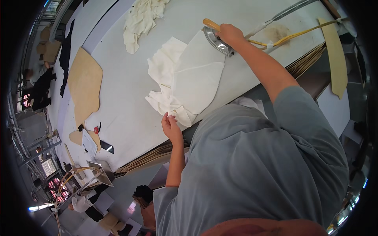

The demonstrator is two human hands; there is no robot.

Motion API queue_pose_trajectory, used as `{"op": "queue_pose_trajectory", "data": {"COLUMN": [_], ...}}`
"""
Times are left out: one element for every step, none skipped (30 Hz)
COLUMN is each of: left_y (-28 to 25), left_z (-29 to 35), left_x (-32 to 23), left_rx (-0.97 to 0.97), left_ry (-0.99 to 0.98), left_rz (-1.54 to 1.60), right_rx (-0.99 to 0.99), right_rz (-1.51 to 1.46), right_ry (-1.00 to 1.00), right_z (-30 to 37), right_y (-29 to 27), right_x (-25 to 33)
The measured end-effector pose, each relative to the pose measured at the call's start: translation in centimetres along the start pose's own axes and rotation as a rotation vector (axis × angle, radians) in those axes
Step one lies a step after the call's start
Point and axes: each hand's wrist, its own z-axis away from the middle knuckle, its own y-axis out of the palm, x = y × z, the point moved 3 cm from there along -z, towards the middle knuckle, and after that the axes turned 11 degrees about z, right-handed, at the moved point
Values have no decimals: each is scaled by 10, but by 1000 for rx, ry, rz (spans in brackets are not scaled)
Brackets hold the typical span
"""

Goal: Iron garments and fabric pieces using an industrial iron on a large work table.

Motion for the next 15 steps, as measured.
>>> {"op": "queue_pose_trajectory", "data": {"left_y": [21, 43, 69, 91, 109, 121, 130, 137, 140, 141, 141, 141, 139, 139, 142], "left_z": [-20, -40, -62, -81, -99, -115, -131, -145, -151, -156, -158, -157, -153, -145, -137], "left_x": [-7, -14, -19, -21, -27, -24, -19, -18, -20, -21, -26, -32, -42, -53, -67], "left_rx": [109, 219, 255, 252, 233, 205, 182, 205, 157, 139, 125, 139, 91, 107, 141], "left_ry": [70, 202, 356, 448, 615, 469, 263, 119, 94, -6, -37, -95, -86, -59, -39], "left_rz": [-116, -183, -334, -555, -744, -828, -911, -926, -820, -719, -699, -684, -674, -688, -685], "right_rx": [23, 62, 101, 109, 109, 124, 165, 123, 74, 94, -9, -20, -52, -99, -163], "right_rz": [-2, -16, -38, -85, -98, -265, -211, 11, 190, 373, 444, 452, 454, 448, 445], "right_ry": [2, 42, 86, 73, 89, 35, -86, -236, -242, -246, -266, -192, -223, -164, -86], "right_z": [4, 8, 16, 19, 26, 34, 43, 52, 57, 57, 60, 57, 56, 54, 51], "right_y": [0, 0, 0, -5, -10, -15, -17, -19, -19, -18, -18, -17, -19, -22, -27], "right_x": [-17, -33, -52, -68, -86, -103, -117, -133, -149, -168, -182, -196, -205, -210, -209]}}
